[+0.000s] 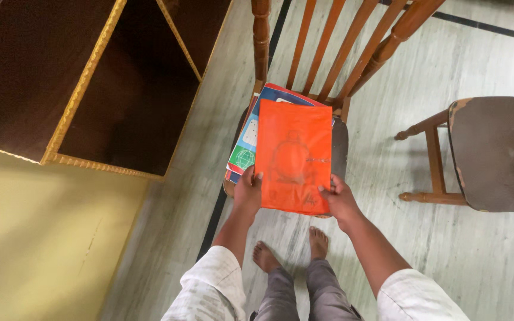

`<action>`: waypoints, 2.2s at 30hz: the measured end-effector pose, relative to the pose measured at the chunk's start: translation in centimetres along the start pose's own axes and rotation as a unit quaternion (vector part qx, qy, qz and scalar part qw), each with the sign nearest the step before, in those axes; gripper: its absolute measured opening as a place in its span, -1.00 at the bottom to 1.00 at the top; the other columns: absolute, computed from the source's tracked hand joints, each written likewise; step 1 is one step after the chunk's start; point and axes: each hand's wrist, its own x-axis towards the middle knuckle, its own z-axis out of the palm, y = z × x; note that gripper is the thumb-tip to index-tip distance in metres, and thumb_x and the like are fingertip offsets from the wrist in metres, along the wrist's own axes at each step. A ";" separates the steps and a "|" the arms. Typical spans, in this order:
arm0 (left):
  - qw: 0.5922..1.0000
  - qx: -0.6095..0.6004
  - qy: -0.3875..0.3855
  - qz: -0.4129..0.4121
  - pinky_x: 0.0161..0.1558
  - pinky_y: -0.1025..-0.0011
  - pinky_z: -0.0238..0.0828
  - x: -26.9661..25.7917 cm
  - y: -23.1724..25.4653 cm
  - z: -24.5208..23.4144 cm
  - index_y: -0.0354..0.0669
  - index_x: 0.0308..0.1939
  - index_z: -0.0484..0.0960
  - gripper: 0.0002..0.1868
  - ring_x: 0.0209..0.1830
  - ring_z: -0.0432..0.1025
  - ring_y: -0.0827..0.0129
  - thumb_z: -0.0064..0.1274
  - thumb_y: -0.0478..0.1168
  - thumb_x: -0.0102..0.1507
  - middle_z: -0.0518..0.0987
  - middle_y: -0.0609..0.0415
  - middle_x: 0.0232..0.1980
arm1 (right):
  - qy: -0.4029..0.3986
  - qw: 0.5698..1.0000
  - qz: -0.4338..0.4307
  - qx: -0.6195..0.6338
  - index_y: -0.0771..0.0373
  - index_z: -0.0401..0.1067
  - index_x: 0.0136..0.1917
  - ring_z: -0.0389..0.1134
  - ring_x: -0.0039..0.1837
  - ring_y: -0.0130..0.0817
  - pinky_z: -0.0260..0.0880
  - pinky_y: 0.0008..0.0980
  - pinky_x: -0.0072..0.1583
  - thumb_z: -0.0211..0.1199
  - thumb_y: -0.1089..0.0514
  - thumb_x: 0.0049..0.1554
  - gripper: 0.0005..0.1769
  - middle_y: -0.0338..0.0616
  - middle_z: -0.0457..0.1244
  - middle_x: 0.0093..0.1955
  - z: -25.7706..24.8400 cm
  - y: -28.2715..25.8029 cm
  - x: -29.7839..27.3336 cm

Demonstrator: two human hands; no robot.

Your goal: The person opens the doors of a wooden cupboard, picks up notebooks one by one from a stack on a chair, and places them onto a shelf inside the cupboard.

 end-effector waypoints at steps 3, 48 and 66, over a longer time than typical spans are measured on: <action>0.992 -0.118 -0.034 0.021 0.06 0.45 0.35 -1.3 0.2 -0.3 -0.20 0.31 0.49 -0.60 -0.06 0.42 0.47 -0.10 -0.18 0.41 0.64 0.08 0.04 | -0.002 1.000 0.004 0.014 0.21 0.23 0.46 0.41 0.19 -0.38 0.41 -0.31 0.20 0.16 0.25 0.24 -0.48 -0.11 0.41 0.17 -0.2 -0.9 -1.3; 0.911 -0.391 0.011 0.134 0.09 0.31 0.51 -19.5 14.7 -4.2 -0.18 0.43 0.37 -0.50 0.16 0.51 0.32 -0.18 -0.11 0.43 0.59 0.01 0.27 | -0.260 0.954 -0.144 0.034 0.12 0.10 0.59 0.35 0.34 -0.34 0.36 -0.27 0.32 0.07 0.24 0.25 -0.35 -0.07 0.32 0.34 -1.4 -19.6 -9.4; 0.871 -0.389 0.184 0.237 0.30 0.29 0.35 -29.2 12.7 -2.8 -0.27 0.43 0.40 -0.49 0.29 0.45 0.36 -0.14 -0.13 0.43 0.56 0.04 0.32 | -0.405 0.905 -0.130 0.015 0.19 0.23 0.48 0.41 0.26 -0.30 0.44 -0.24 0.25 0.17 0.23 0.21 -0.43 -0.01 0.36 0.27 1.0 -20.5 -12.3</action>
